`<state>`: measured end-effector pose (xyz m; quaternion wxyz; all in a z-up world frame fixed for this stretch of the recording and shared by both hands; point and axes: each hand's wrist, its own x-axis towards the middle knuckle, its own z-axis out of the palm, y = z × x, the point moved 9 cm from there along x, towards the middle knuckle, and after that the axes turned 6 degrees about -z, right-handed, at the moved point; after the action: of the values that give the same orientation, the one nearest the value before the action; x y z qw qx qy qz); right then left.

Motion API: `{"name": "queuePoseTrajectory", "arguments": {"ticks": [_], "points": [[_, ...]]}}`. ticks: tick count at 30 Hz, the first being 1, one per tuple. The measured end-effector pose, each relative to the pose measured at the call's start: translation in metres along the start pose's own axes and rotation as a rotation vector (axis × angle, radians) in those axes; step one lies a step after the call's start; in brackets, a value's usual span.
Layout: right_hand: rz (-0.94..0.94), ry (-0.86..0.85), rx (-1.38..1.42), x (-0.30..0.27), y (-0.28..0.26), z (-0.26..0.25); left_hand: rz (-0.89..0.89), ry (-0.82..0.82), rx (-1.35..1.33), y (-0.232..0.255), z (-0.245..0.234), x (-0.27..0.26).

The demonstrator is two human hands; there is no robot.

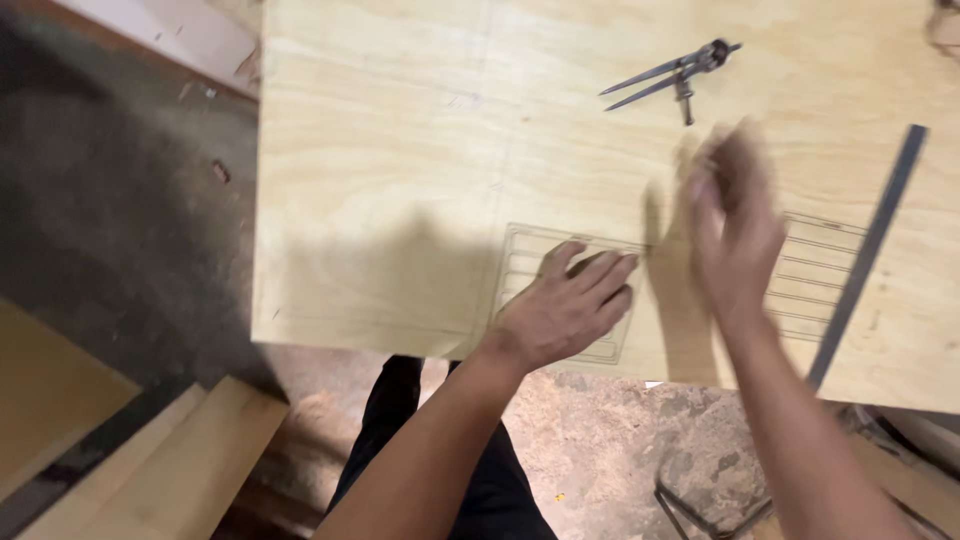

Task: The person marks a large plywood sheet using a green pen, a metal ruler, and a compass. They trace outlines from paper templates and draw straight lines and arcs to prepare the wood for cutting.

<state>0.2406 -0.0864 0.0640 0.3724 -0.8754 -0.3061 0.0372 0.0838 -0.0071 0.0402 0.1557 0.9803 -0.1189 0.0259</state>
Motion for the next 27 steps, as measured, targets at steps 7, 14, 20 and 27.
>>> {"name": "queuePoseTrajectory", "arguments": {"ticks": [7,14,20,27], "points": [[-0.509,-0.425,-0.464,-0.115,-0.033,0.031,-0.027,0.25,-0.1,0.001,-0.002,-0.006],[-0.483,-0.412,-0.464,-0.117,-0.024,0.026,-0.052,0.075,-0.151,-0.001,-0.004,0.006],[-0.498,-0.393,-0.424,-0.121,-0.026,0.028,-0.034,-0.062,-0.168,-0.062,-0.009,-0.063],[-0.469,-0.404,-0.457,-0.122,-0.025,0.028,-0.081,-0.105,-0.069,-0.086,-0.019,-0.09]]}}
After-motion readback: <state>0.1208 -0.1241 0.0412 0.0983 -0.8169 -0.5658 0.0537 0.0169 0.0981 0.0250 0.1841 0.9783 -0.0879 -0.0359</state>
